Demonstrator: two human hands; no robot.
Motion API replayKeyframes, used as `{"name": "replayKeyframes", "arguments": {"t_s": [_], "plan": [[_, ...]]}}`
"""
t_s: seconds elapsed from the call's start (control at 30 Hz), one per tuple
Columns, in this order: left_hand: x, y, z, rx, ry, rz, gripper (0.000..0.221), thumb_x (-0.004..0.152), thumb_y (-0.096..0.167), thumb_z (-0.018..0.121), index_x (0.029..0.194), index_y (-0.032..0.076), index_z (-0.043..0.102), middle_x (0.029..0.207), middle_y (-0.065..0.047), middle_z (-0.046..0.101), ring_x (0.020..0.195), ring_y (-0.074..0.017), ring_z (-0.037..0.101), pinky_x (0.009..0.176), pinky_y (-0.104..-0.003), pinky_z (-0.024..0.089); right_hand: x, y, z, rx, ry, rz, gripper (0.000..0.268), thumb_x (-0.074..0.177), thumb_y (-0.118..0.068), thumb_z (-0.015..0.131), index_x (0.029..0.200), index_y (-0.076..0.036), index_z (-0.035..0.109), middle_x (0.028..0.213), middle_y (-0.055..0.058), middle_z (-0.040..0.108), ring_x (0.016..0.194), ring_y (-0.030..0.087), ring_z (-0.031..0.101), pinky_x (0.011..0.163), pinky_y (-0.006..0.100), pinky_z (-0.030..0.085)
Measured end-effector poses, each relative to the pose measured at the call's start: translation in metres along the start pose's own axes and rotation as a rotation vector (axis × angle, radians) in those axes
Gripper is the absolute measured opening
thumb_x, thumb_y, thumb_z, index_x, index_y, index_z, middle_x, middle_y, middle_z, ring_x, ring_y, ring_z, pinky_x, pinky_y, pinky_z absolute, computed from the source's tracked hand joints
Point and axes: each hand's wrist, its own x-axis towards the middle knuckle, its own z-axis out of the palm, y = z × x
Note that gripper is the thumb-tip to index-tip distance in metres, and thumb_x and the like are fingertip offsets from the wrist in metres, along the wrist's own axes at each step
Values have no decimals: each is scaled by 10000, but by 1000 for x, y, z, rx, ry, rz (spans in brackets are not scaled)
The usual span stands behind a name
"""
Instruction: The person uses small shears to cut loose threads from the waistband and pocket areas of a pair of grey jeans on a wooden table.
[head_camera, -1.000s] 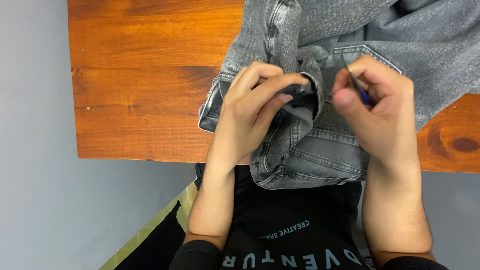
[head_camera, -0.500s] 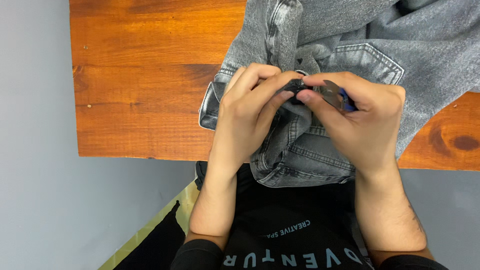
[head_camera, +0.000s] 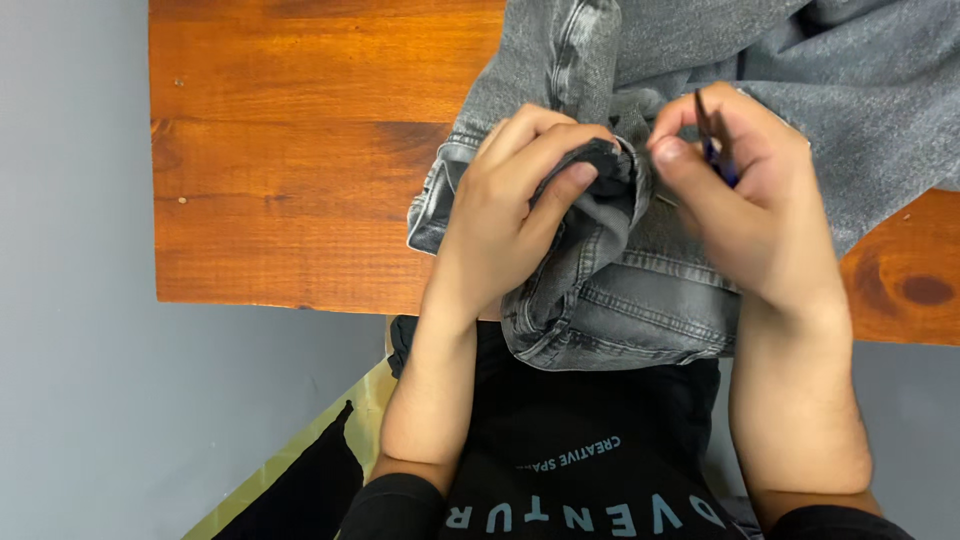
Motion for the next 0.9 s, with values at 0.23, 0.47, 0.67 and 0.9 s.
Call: {"name": "replayKeyframes", "arguments": {"t_s": [0.23,0.47,0.67,0.9], "plan": [[-1,18,-2,19,2,-116,390,891,429,758,1161,164,663,1116,-10,654,1043,-194,658,980,-334,488,1,6,10,-149,50,-202,94,1124,-11,547,1039,-46,567,900,14,541,726,98,412,699,256,342],[0,7,-5,-49,49,-114,146,990,172,726,1126,133,690,1047,-10,722,935,-136,690,872,-263,509,-1,2,13,-226,50,-220,78,1117,-8,555,1053,-50,566,866,12,538,709,118,439,700,271,368],[-2,1,-10,-115,-49,-152,204,1002,161,724,1202,141,683,1083,0,728,882,-123,612,848,-250,460,-4,4,20,-195,112,-163,94,1124,-59,554,1034,-87,563,732,-27,473,603,90,345,600,263,298],[0,18,-7,25,-47,-103,257,1088,174,561,1327,82,575,1306,-95,679,1248,-249,680,1089,-351,508,-7,0,16,-231,54,-307,60,1109,13,594,1069,-30,584,911,27,619,653,110,474,658,249,383]]}}
